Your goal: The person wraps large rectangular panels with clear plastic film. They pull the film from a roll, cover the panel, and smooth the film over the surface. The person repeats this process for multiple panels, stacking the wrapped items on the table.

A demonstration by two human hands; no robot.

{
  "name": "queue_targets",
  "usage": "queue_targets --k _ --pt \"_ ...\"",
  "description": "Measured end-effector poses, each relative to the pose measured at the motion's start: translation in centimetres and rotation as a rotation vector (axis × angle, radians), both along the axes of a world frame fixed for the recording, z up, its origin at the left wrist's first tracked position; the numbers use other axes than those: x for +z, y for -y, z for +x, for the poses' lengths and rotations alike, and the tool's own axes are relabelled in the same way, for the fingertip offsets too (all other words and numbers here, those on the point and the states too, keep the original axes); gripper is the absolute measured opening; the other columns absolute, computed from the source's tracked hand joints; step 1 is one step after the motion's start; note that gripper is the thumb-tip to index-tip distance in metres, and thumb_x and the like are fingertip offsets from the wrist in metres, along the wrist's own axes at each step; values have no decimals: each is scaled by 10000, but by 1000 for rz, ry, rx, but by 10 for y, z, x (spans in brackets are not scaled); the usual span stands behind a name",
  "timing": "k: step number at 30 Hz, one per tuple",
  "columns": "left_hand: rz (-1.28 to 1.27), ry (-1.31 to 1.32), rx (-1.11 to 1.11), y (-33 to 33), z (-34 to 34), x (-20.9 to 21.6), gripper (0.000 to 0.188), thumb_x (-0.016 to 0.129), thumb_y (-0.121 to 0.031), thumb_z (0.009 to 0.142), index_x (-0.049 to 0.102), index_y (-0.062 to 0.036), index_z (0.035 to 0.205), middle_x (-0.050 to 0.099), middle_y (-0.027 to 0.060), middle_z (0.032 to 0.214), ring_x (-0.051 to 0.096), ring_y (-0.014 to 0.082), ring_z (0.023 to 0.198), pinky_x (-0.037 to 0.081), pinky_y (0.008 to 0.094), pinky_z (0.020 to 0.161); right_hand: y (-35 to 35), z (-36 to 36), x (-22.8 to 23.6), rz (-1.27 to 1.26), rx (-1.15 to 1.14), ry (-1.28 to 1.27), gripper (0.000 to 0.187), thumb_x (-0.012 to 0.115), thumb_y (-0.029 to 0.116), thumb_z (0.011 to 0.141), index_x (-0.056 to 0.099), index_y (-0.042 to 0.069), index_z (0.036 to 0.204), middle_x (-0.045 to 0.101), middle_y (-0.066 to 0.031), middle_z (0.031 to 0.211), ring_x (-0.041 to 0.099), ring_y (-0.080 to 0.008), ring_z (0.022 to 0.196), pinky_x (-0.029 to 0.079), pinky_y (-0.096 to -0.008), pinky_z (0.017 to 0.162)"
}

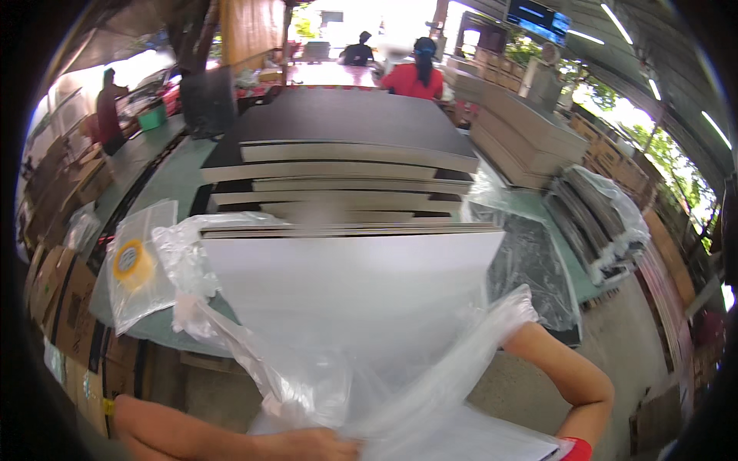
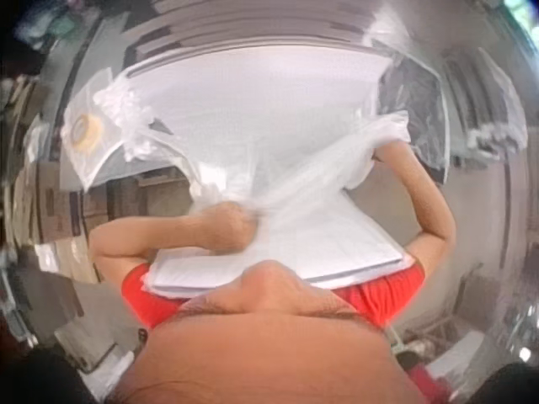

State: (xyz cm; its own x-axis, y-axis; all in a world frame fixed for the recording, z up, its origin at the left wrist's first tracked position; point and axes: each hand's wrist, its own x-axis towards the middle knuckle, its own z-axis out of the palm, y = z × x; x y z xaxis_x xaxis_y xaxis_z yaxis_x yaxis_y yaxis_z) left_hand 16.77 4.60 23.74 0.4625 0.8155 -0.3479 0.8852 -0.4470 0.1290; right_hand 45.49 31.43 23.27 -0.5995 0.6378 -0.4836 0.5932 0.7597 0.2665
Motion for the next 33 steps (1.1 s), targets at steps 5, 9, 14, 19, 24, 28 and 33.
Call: queue_targets --k 5,9,14,19,24,28,33 --pt "15 -255 374 -46 -34 23 226 521 -224 687 558 -34 806 594 121 780 575 210 631 451 336 492 40 2 18 291 383 -94 404 429 295 780 497 72 1110 442 -113 1192 401 -276 1108 142 -606 945" --pt "490 -33 -698 -6 20 24 168 491 -174 689 539 -15 710 588 131 741 559 217 565 434 321 465 0 -8 -1 129 170 -21 406 412 324 780 515 79 1087 494 -111 1129 385 -296 1122 87 -654 932" --pt "-18 -186 440 -23 -52 0 213 498 -206 734 529 -44 869 599 88 772 598 238 729 476 376 565 44 -23 29 486 607 -22 308 438 282 744 612 75 891 549 -113 1039 422 -285 1084 109 -608 963" --pt "-198 -600 425 -13 -75 -21 182 498 -227 755 613 -86 749 614 62 777 602 195 749 463 344 587 84 -47 73 -336 256 -197 246 516 131 688 600 100 918 597 -79 943 540 -302 898 388 -471 806" --pt "-286 591 375 9 -66 45 197 589 -209 722 608 -28 796 601 122 787 587 212 775 458 351 659 35 -33 118 264 -120 -1943 119 525 92 764 553 25 858 545 -13 765 499 -93 634 426 -236 560" --pt "991 1463 1378 24 -117 53 182 597 -11 653 541 -12 826 515 21 688 514 161 592 447 263 637 24 -31 56 360 237 -1414 368 590 49 537 555 36 904 490 -27 679 482 -131 568 397 -287 517" --pt "1389 388 925 -15 -137 55 407 496 113 624 515 -49 996 476 99 889 468 189 705 431 271 625 30 -61 79 653 240 -1388 541 501 -80 527 548 80 1042 508 -61 829 501 -196 715 408 -282 628"
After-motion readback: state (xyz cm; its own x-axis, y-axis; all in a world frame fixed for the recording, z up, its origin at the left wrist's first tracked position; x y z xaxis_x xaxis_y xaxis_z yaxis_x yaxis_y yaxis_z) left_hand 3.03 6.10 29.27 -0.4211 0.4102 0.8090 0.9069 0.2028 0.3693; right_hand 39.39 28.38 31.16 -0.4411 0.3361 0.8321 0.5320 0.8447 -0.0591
